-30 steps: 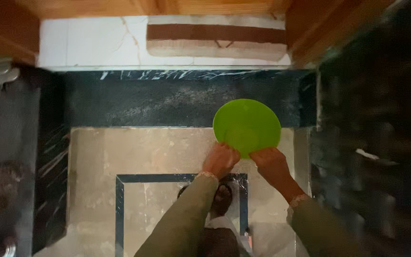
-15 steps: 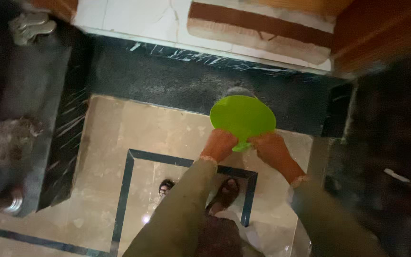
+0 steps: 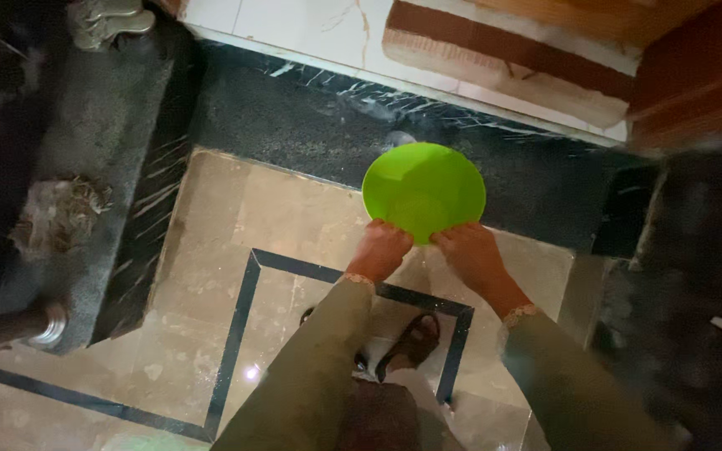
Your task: The person fills a green plastic basin with water from a sink faucet, then carries it to a tiled floor area and pours the water out. They repeat this cycle of filling and emptying the basin multiple times.
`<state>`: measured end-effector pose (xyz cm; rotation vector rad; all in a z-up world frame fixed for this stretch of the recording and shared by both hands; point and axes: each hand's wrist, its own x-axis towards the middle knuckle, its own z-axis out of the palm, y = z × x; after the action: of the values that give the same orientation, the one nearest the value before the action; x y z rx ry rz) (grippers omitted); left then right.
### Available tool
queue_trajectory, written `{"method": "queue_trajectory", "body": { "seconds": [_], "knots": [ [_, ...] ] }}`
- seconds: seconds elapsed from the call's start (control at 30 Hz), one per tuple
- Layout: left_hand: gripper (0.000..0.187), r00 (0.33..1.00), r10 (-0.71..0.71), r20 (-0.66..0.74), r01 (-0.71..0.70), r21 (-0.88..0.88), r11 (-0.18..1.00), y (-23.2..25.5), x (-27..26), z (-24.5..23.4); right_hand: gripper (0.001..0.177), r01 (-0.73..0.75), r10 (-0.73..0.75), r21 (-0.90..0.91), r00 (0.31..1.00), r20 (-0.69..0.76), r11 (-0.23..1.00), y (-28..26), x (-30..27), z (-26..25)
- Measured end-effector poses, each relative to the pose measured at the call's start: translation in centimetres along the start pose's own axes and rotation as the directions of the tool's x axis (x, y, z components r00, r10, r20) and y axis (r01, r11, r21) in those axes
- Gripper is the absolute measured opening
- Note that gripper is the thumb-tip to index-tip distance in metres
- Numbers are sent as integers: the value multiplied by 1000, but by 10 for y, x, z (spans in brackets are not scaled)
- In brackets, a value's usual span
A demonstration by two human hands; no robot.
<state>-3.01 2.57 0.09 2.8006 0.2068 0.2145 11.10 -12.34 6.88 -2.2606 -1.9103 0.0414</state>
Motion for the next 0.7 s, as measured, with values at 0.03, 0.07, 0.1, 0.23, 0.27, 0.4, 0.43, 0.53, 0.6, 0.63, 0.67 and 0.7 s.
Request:
{"method": "queue_trajectory", "body": {
  "seconds": [0.03, 0.07, 0.1, 0.23, 0.27, 0.4, 0.43, 0.53, 0.6, 0.63, 0.67, 0.7],
  "knots": [
    [10, 1000, -14, -17, 14, 6, 1000, -5, -6, -2, 20, 15, -15, -17, 1000, -12, 1000, -7, 4, -1],
    [9, 999, -28, -34, 28, 11, 1000, -10, -11, -5, 20, 29, -30, -34, 999, -24, 999, -14, 8, -1],
    [7, 998, -41, -51, 42, 16, 999, -16, -16, -7, 20, 44, -46, -52, 998, -36, 998, -20, 13, -1],
    [6, 999, -35, -41, 35, 2, 999, -38, -31, -16, 18, 38, -37, -28, 999, 26, 999, -40, 35, 3],
    [7, 999, -27, -37, 28, 26, 999, -43, -36, -18, 19, 51, -50, -31, 999, 18, 998, -45, 39, 5],
    [6, 998, -41, 48, 39, 47, 998, -69, -56, -27, 27, 55, -52, -55, 997, 50, 997, -70, 59, 18],
    [7, 997, -51, 55, 49, 47, 998, -76, -62, -29, 27, 49, -47, -34, 997, 60, 998, -75, 66, 21],
    [9, 991, -86, 99, 84, 28, 996, -99, -74, -37, 27, 3, -6, 26, 993, 115, 1000, -92, 86, 28],
    [9, 981, -113, 161, 116, -10, 993, -118, -77, -42, 26, -65, 54, 60, 982, 182, 996, -103, 101, 33],
    [11, 984, -133, 120, 138, -32, 990, -127, -79, -44, 28, -46, 33, 65, 980, 195, 997, -106, 110, 36],
    [14, 985, -154, 81, 159, -54, 986, -135, -81, -46, 29, -28, 13, 70, 978, 208, 997, -106, 119, 40],
    [17, 983, -176, 41, 179, -78, 981, -144, -83, -46, 31, -9, -8, 76, 975, 221, 997, -107, 128, 44]
  ]
}}
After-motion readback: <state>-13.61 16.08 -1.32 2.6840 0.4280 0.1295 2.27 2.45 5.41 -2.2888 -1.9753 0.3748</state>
